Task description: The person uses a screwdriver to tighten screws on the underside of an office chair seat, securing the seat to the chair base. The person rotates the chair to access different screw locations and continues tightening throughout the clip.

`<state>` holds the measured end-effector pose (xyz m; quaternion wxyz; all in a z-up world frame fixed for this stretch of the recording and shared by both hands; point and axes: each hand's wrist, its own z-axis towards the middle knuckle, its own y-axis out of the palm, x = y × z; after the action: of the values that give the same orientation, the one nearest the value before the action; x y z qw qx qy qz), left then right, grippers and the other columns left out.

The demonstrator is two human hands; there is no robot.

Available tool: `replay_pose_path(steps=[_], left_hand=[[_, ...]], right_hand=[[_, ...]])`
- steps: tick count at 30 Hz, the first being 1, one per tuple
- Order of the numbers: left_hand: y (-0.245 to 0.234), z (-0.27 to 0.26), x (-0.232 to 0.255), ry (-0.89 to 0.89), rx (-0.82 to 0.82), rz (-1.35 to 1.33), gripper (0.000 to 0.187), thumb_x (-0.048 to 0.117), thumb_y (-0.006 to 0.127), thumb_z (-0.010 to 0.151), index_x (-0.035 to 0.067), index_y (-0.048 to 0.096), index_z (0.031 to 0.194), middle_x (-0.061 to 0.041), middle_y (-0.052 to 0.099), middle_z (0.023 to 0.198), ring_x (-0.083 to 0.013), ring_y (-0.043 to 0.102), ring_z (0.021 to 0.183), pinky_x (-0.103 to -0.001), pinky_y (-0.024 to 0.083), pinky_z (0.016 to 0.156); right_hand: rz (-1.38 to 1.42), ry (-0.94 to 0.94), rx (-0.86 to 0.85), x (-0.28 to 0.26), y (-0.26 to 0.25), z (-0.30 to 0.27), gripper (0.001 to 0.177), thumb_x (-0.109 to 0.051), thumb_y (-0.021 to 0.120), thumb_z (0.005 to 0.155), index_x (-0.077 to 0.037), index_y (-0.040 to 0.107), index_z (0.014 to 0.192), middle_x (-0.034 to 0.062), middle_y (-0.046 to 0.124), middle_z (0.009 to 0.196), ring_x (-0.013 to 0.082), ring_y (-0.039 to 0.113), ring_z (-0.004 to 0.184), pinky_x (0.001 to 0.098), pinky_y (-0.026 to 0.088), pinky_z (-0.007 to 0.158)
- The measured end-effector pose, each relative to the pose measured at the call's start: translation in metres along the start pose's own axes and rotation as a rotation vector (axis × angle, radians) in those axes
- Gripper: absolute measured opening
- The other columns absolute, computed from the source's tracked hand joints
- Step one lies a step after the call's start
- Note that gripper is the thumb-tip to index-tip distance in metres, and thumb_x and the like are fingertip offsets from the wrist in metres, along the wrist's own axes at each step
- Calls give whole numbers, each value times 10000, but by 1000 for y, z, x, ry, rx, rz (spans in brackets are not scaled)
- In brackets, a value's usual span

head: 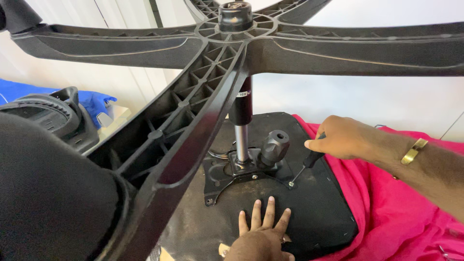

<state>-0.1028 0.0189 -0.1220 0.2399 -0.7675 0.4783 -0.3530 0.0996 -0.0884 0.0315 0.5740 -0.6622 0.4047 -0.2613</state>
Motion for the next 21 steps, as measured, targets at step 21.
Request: replay_pose_path(steps=[21], left_hand=[[100,18,29,150,682,212,942,613,771,781,297,354,1565,-136,179,1698,-425,147,1541,-758,106,1104]], right_hand=[[227,302,-75,248,207,-121,371,-396,826,738,-47,704,766,165,705,665,320,716,681,454,554,714]])
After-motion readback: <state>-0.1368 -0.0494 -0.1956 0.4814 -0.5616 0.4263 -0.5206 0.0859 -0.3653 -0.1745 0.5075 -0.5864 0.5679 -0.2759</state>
